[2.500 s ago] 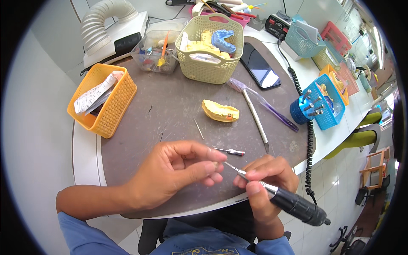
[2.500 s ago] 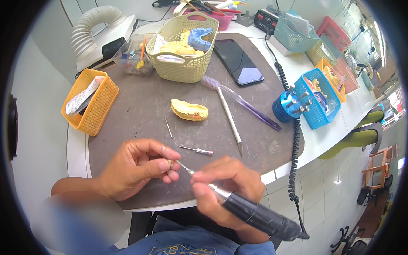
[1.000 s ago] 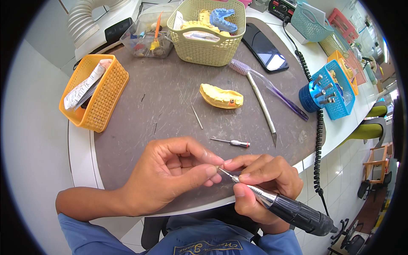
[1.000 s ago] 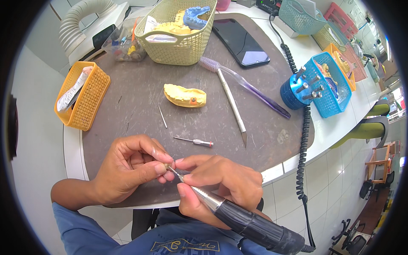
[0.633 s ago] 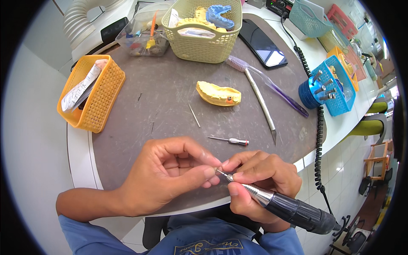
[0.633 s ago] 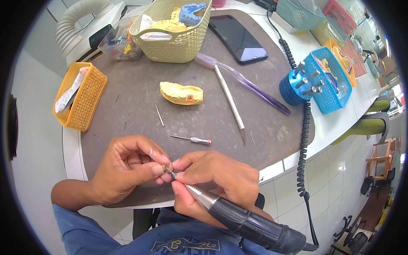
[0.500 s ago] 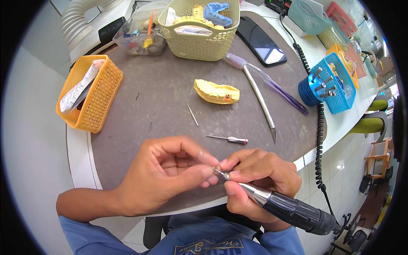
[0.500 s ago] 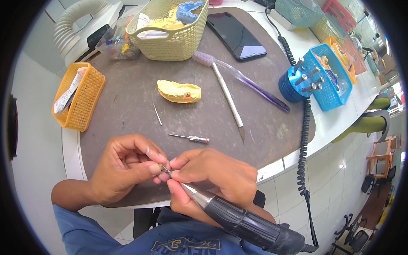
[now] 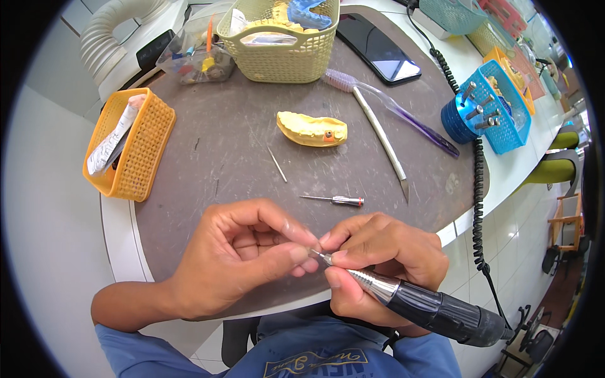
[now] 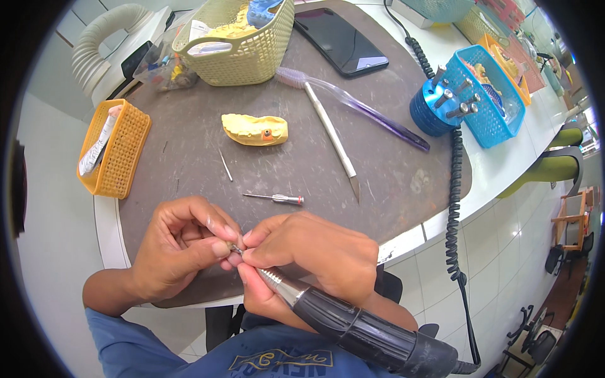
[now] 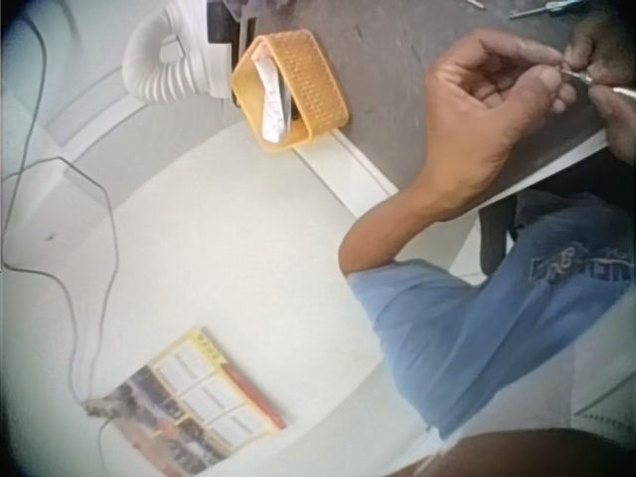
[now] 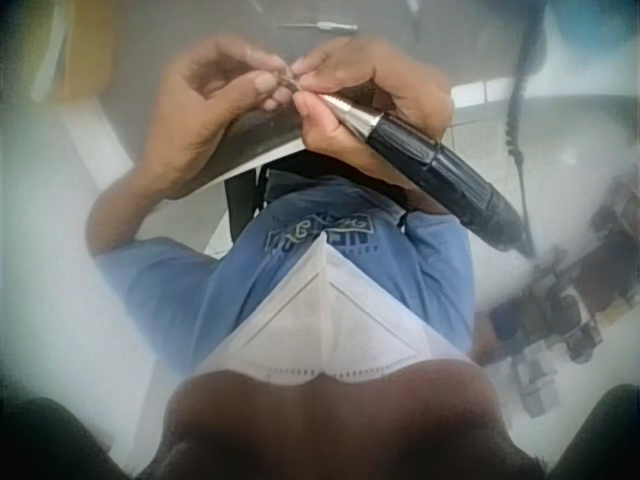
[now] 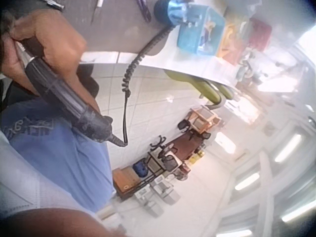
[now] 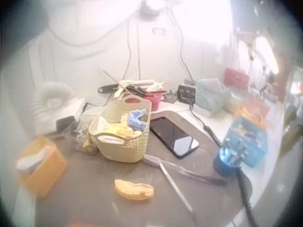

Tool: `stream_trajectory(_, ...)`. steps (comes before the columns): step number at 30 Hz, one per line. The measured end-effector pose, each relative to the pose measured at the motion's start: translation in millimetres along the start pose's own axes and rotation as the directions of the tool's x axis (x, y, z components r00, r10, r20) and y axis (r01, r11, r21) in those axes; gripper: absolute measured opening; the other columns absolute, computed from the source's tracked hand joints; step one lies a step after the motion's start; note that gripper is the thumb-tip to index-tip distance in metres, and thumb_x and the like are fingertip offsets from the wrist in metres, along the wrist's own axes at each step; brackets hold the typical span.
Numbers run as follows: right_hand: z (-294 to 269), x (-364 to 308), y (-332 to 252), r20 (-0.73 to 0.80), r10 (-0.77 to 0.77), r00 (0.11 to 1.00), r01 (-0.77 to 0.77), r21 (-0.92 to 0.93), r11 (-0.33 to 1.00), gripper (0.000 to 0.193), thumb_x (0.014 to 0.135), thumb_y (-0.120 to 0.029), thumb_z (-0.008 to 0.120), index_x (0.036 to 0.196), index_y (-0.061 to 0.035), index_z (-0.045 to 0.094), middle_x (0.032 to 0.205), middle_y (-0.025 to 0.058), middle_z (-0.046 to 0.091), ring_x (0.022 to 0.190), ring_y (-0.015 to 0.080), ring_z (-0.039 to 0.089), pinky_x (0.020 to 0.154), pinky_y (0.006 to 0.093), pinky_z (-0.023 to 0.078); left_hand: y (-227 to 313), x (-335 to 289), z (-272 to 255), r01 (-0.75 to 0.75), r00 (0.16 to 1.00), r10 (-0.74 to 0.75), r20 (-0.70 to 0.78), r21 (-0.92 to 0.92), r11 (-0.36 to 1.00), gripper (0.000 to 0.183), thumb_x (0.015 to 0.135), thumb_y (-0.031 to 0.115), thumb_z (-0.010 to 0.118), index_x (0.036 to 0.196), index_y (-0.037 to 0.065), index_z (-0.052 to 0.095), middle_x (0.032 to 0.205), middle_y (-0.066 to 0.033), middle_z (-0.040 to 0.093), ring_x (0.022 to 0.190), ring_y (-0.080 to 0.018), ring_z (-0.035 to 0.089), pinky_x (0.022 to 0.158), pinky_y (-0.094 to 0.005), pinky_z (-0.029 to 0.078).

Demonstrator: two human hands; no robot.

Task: The person uses a rotary handpiece to grind and shape a small yellow denture component. They repeatedly switch between grinding the object and inserting it into a larger yellow denture mold to check the fit. The person also uses a manual metal tool to adjust the component within the mold.

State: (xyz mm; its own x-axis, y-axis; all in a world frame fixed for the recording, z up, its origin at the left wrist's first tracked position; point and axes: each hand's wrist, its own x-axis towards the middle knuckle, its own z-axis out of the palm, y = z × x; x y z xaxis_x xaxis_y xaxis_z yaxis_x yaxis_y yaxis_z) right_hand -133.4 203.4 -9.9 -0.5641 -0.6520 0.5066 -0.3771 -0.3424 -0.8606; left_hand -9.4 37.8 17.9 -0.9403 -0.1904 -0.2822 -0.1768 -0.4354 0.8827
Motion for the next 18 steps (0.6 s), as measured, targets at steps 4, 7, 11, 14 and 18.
stream_trajectory(4, -0.4, -1.3, -0.2, -0.007, -0.002, 1.000, 0.002, -0.010, 1.000, 0.018, 0.074, 0.002, 0.082, 0.084, 0.0019, 0.067, 0.073, 0.0114, 0.068, 0.073, 0.0263, 0.073, 0.075, 0.0412, 0.064, 0.5, -0.5, 1.3, 0.014, 1.000, -0.014, -0.011, -0.007, 1.000, 0.018, 0.093, -0.012, 0.063, 0.106, 0.000, 0.062, 0.105, -0.0183, 0.068, 0.091, -0.0192, 0.070, 0.077, -0.0306, 0.058)
stream_trajectory(7, -0.4, -1.2, 0.2, -0.005, 0.000, 1.000, 0.000, -0.018, 1.000, 0.018, 0.074, 0.002, 0.082, 0.084, 0.0017, 0.067, 0.073, 0.0114, 0.068, 0.073, 0.0265, 0.073, 0.074, 0.0410, 0.064, 0.8, 0.4, 0.2, 0.010, 1.000, -0.010, -0.001, 0.002, 1.000, 0.018, 0.093, -0.011, 0.063, 0.106, 0.001, 0.062, 0.105, -0.0182, 0.068, 0.091, -0.0191, 0.070, 0.077, -0.0309, 0.058)
stream_trajectory(11, -1.5, -2.2, 0.4, -0.009, 0.004, 1.000, -0.004, -0.002, 1.000, 0.018, 0.074, 0.002, 0.082, 0.084, 0.0017, 0.067, 0.073, 0.0120, 0.068, 0.073, 0.0269, 0.074, 0.075, 0.0409, 0.064, 0.6, 0.4, 0.0, 0.013, 1.000, -0.013, 0.002, 0.000, 1.000, 0.017, 0.093, -0.010, 0.064, 0.106, 0.001, 0.061, 0.104, -0.0182, 0.068, 0.090, -0.0188, 0.069, 0.077, -0.0310, 0.058)
stream_trajectory(14, -3.8, 0.8, -2.4, 0.035, 0.015, 0.999, -0.014, -0.020, 1.000, 0.018, 0.074, 0.002, 0.082, 0.085, 0.0018, 0.067, 0.073, 0.0120, 0.068, 0.074, 0.0277, 0.074, 0.075, 0.0413, 0.064, 1.5, -0.2, 0.6, 0.022, 1.000, -0.022, -0.003, -0.001, 1.000, 0.016, 0.093, -0.010, 0.064, 0.106, 0.001, 0.062, 0.104, -0.0182, 0.067, 0.089, -0.0185, 0.069, 0.076, -0.0311, 0.057)
stream_trajectory(18, -3.3, -0.9, -0.4, 0.012, 0.003, 1.000, -0.003, 0.010, 1.000, 0.018, 0.074, 0.003, 0.082, 0.085, 0.0018, 0.067, 0.074, 0.0124, 0.069, 0.075, 0.0284, 0.075, 0.075, 0.0415, 0.064, 1.2, 0.5, 0.1, 0.017, 1.000, -0.017, 0.004, 0.002, 1.000, 0.016, 0.093, -0.010, 0.064, 0.105, 0.000, 0.062, 0.104, -0.0182, 0.067, 0.088, -0.0181, 0.068, 0.075, -0.0311, 0.057)
